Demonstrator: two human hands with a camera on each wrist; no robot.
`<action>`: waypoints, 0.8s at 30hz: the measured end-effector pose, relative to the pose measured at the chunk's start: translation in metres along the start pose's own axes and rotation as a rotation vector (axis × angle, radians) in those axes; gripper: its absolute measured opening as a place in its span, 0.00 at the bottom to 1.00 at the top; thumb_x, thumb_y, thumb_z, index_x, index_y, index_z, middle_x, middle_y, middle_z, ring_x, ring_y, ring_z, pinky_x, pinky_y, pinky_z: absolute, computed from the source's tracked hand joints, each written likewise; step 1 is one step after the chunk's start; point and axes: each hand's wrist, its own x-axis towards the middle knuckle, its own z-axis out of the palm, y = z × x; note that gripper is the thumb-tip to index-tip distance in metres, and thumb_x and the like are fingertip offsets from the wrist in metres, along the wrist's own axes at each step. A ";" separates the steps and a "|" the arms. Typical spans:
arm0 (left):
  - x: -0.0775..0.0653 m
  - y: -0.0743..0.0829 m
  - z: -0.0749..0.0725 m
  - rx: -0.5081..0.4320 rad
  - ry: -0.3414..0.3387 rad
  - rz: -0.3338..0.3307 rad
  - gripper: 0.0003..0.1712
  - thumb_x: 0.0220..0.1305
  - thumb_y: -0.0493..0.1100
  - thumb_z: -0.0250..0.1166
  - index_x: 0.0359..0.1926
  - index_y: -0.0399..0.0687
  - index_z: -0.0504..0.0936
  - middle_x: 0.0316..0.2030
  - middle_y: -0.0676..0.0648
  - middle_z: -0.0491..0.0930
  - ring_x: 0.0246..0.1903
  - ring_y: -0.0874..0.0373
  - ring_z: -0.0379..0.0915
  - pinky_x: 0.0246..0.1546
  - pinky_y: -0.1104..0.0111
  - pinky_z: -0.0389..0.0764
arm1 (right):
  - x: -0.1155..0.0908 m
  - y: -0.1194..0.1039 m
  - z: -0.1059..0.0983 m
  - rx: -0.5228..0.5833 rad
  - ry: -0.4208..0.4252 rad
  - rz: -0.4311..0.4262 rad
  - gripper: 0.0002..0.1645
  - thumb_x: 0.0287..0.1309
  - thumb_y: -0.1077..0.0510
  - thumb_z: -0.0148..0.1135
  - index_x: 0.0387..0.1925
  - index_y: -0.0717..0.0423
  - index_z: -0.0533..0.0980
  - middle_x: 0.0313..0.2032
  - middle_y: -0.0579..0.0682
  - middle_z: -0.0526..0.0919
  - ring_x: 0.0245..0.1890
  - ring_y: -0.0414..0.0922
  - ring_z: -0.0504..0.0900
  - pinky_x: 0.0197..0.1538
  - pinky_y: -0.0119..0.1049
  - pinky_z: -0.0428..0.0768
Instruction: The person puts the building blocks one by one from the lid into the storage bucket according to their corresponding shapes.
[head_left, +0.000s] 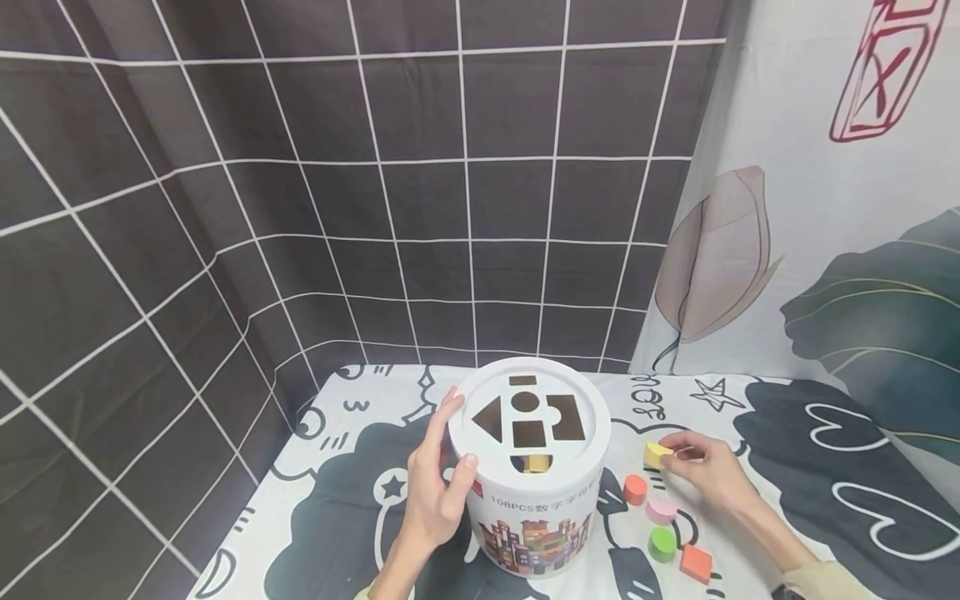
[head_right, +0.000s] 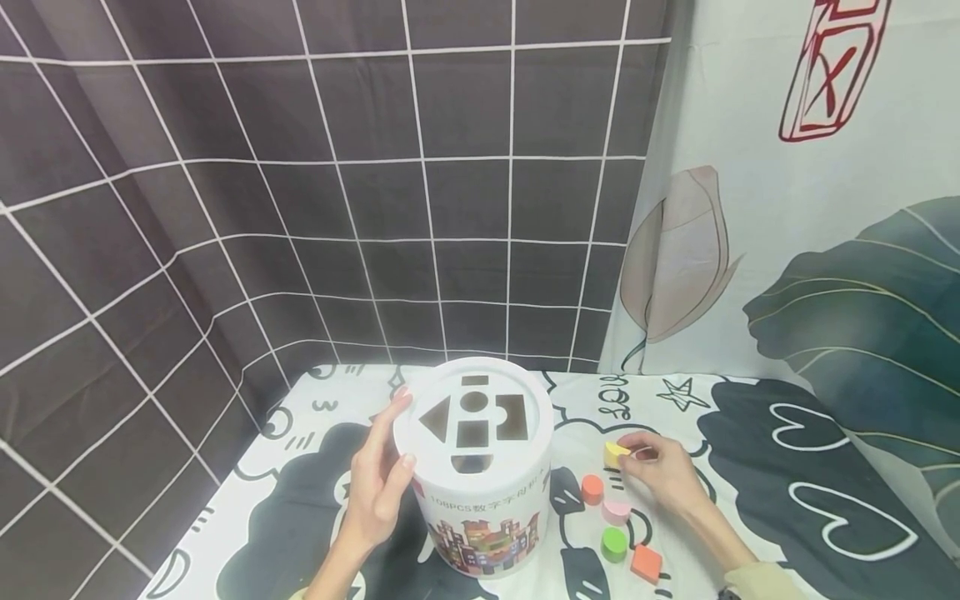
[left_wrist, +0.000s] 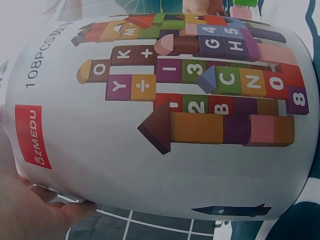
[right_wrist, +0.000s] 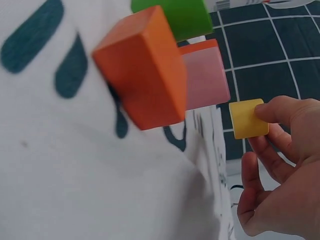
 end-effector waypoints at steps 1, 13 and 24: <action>0.000 0.000 0.000 -0.001 0.000 -0.001 0.35 0.55 0.38 0.55 0.66 0.32 0.69 0.70 0.35 0.65 0.64 0.42 0.68 0.57 0.57 0.78 | 0.000 -0.001 -0.001 0.006 0.004 -0.007 0.17 0.55 0.61 0.72 0.45 0.65 0.81 0.42 0.58 0.85 0.44 0.57 0.81 0.41 0.40 0.79; 0.001 0.001 0.000 -0.006 -0.005 0.008 0.36 0.54 0.36 0.54 0.67 0.32 0.68 0.70 0.35 0.65 0.64 0.41 0.69 0.57 0.57 0.77 | 0.003 -0.017 -0.011 -0.016 0.045 -0.099 0.15 0.55 0.61 0.72 0.44 0.63 0.82 0.39 0.54 0.86 0.41 0.51 0.80 0.43 0.45 0.77; 0.000 0.000 0.000 -0.003 -0.002 -0.002 0.37 0.52 0.35 0.55 0.66 0.32 0.69 0.69 0.35 0.65 0.64 0.42 0.68 0.58 0.59 0.76 | 0.001 -0.046 -0.025 -0.006 0.074 -0.179 0.13 0.55 0.61 0.72 0.43 0.61 0.83 0.36 0.50 0.86 0.36 0.38 0.80 0.35 0.31 0.76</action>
